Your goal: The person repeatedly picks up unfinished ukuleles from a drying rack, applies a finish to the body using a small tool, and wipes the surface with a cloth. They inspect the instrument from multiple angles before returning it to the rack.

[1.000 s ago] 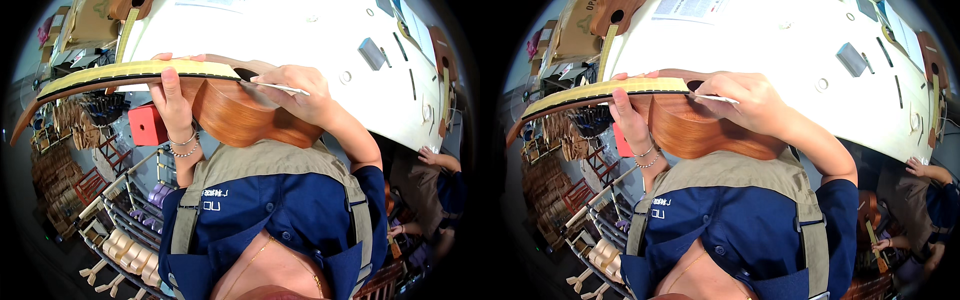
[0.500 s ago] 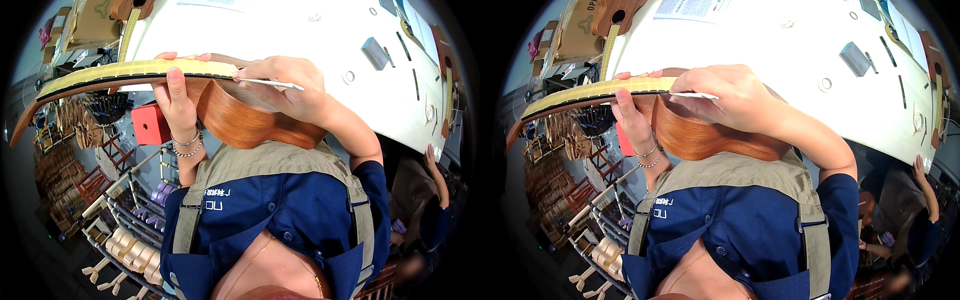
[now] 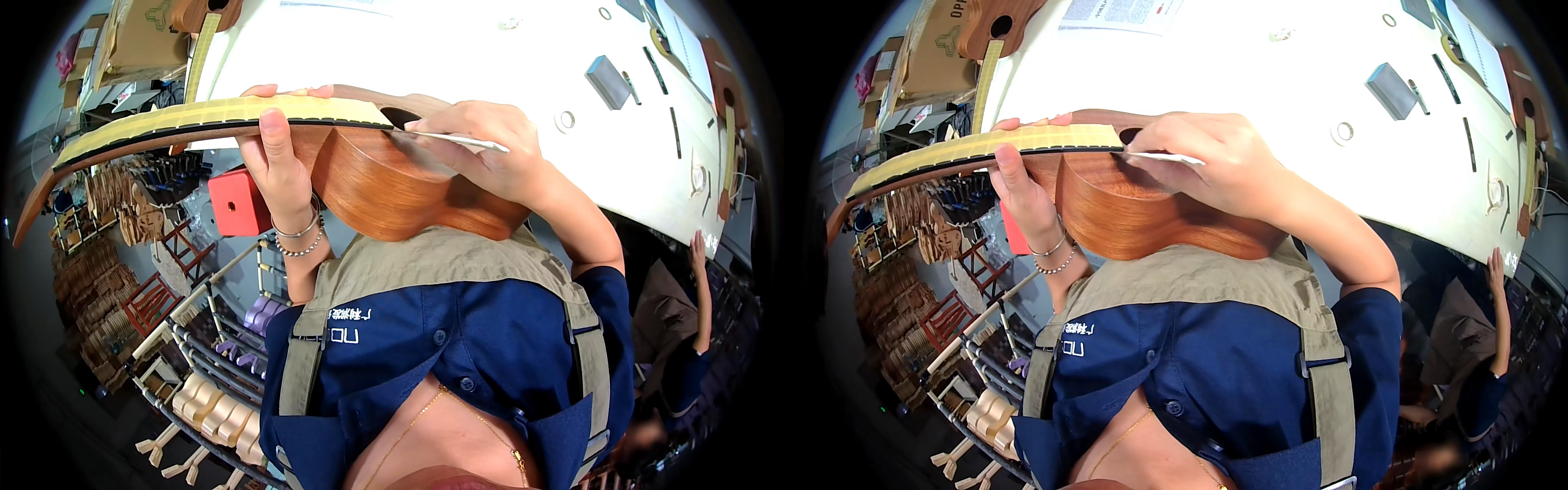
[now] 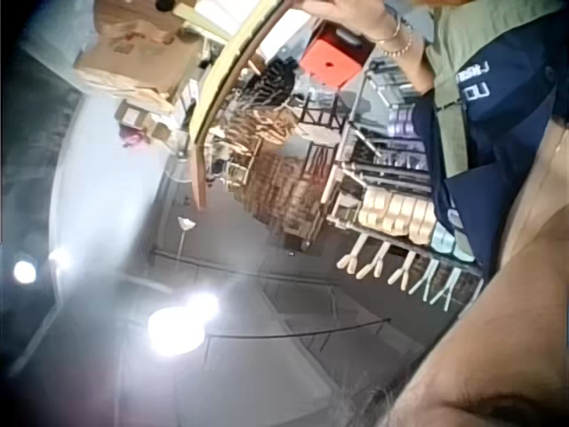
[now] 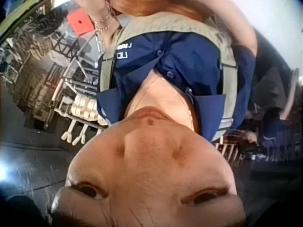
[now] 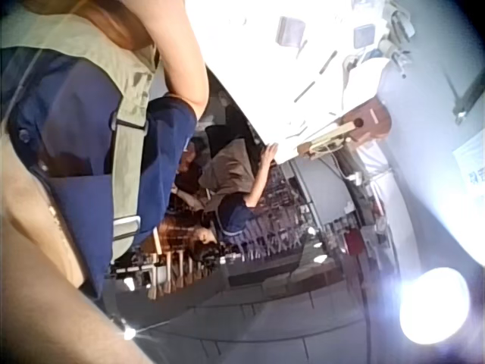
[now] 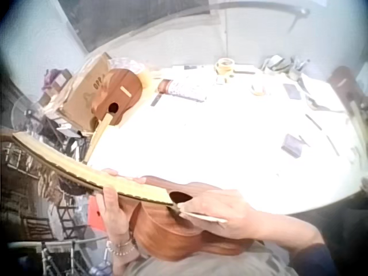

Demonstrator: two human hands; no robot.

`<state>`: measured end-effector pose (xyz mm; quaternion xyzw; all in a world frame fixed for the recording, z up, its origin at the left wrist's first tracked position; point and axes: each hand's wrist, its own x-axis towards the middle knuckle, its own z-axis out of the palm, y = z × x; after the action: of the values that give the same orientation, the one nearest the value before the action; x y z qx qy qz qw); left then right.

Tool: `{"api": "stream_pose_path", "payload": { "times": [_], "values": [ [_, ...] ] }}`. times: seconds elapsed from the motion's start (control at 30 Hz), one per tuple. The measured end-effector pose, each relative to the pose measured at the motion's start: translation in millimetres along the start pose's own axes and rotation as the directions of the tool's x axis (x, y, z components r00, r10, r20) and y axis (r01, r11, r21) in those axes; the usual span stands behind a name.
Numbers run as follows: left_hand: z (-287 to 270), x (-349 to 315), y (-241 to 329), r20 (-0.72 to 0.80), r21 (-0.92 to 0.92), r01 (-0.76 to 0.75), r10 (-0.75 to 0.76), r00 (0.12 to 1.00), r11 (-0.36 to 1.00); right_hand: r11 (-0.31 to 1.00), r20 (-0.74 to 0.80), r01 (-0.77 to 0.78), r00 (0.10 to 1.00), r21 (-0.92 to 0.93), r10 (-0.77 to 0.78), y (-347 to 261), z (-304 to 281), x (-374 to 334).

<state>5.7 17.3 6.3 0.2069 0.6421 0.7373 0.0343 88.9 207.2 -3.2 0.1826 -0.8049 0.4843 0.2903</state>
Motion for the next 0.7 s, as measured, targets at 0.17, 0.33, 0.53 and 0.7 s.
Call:
{"api": "stream_pose_path", "payload": {
  "times": [0.17,0.33,0.53,0.7],
  "values": [
    [2,0,2,-0.049,0.014,0.034,-0.033,0.998,0.999,0.997,0.024,-0.058,0.998,-0.053,0.059,10,-14,-20],
    [-1,0,1,-0.043,-0.012,0.033,-0.034,0.999,0.999,0.8,-0.186,-0.589,0.779,0.112,0.599,79,-44,-47],
    [-1,1,3,-0.131,0.06,-0.009,0.017,0.991,0.998,0.226,-0.309,-0.939,0.303,-0.261,0.902,162,-82,-91],
    [10,15,16,-0.078,-0.083,-0.268,0.262,0.962,0.96,0.09,0.284,-0.929,0.2,0.359,0.938,123,-54,-115]
  ]
}}
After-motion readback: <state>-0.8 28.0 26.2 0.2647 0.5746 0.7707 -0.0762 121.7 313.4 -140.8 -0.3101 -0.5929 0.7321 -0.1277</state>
